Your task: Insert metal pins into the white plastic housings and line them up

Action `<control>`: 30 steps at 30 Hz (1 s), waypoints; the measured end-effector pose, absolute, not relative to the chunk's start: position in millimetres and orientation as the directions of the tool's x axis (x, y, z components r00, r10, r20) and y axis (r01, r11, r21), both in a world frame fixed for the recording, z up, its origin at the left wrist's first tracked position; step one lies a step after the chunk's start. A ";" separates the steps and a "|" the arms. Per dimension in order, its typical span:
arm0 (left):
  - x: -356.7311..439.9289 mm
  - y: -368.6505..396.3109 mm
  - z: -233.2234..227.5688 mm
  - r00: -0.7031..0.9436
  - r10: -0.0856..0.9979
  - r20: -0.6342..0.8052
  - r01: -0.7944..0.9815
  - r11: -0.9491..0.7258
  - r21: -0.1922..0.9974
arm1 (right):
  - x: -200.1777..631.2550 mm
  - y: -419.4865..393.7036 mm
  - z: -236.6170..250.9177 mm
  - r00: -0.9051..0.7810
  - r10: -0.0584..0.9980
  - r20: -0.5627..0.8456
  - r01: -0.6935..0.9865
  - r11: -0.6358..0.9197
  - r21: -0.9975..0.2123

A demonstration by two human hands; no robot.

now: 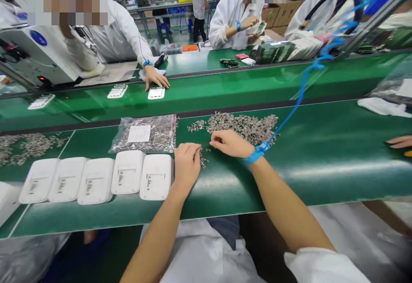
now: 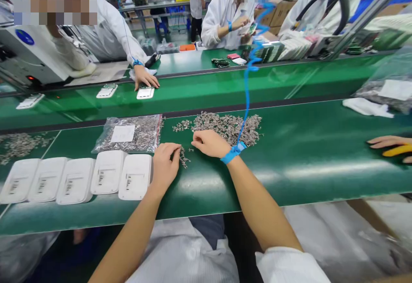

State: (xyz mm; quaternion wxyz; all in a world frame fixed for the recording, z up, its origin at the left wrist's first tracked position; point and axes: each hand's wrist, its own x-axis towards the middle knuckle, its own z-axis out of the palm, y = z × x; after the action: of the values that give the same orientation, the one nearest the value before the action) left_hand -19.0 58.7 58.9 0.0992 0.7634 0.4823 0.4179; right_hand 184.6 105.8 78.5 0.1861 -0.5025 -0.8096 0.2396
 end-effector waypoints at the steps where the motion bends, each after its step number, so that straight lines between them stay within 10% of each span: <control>1: -18.6 58.6 60.8 0.149 0.834 0.531 0.604 -0.502 0.619 | 185.1 105.7 78.9 -0.426 0.903 0.060 0.755 0.391 -0.526; 6: -17.1 59.5 62.3 -0.025 0.931 0.363 0.357 -0.331 0.873 | 183.2 102.0 83.9 -0.452 0.868 0.205 0.768 0.496 -0.405; 12: -15.5 59.7 63.4 -0.153 0.952 0.265 0.075 -0.256 0.964 | 158.7 92.8 83.5 -0.483 0.838 0.255 0.317 0.439 -0.841; 30: -19.5 55.8 68.9 -0.226 0.835 0.501 0.300 -0.430 0.852 | 144.4 80.3 92.8 -0.387 0.917 0.092 -0.045 0.081 -0.996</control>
State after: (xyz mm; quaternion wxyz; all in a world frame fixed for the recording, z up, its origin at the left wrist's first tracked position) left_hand -19.5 55.8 68.9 0.2184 0.5827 0.4874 0.6126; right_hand 144.4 80.3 92.8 0.4194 -0.3613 -0.6036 0.5738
